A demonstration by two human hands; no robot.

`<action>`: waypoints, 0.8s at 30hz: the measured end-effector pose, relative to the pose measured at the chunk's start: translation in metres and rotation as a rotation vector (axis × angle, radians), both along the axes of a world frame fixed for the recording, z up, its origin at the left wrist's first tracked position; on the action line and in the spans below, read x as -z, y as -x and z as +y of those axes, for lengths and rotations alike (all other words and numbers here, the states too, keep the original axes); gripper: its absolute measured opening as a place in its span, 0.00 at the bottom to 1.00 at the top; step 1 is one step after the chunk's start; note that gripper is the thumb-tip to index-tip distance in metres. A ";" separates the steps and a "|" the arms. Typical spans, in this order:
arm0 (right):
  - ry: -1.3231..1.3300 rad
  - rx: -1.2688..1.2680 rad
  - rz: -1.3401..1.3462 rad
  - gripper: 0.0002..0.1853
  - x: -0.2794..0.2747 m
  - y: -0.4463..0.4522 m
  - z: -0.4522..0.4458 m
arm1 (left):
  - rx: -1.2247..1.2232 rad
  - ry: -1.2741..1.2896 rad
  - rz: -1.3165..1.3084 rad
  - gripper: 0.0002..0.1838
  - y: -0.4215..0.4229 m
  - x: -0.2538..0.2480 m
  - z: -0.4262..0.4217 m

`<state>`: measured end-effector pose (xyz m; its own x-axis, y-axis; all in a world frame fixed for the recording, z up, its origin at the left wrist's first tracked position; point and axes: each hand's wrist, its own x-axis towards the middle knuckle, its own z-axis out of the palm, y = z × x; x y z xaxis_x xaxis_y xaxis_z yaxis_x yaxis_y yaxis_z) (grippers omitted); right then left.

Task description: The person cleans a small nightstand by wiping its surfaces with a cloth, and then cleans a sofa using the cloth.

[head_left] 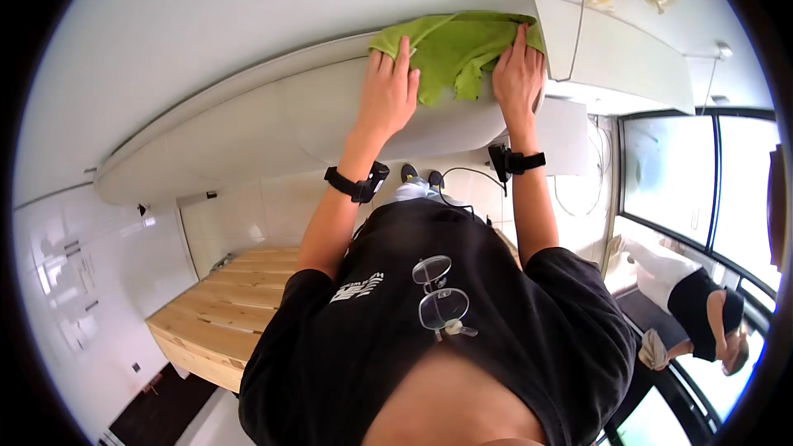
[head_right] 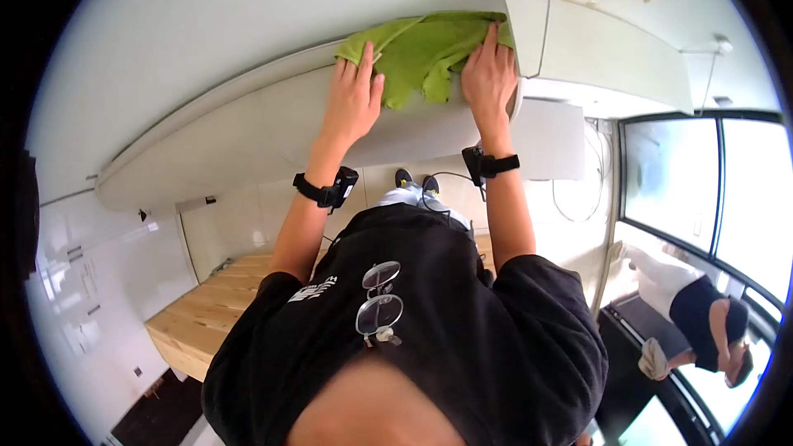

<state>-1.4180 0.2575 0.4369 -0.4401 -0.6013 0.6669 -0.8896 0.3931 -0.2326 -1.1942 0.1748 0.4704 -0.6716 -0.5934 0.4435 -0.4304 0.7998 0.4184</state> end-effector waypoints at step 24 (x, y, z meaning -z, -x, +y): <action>0.213 -0.421 -0.163 0.14 -0.018 0.013 0.002 | 0.007 0.092 -0.036 0.30 0.039 0.017 0.010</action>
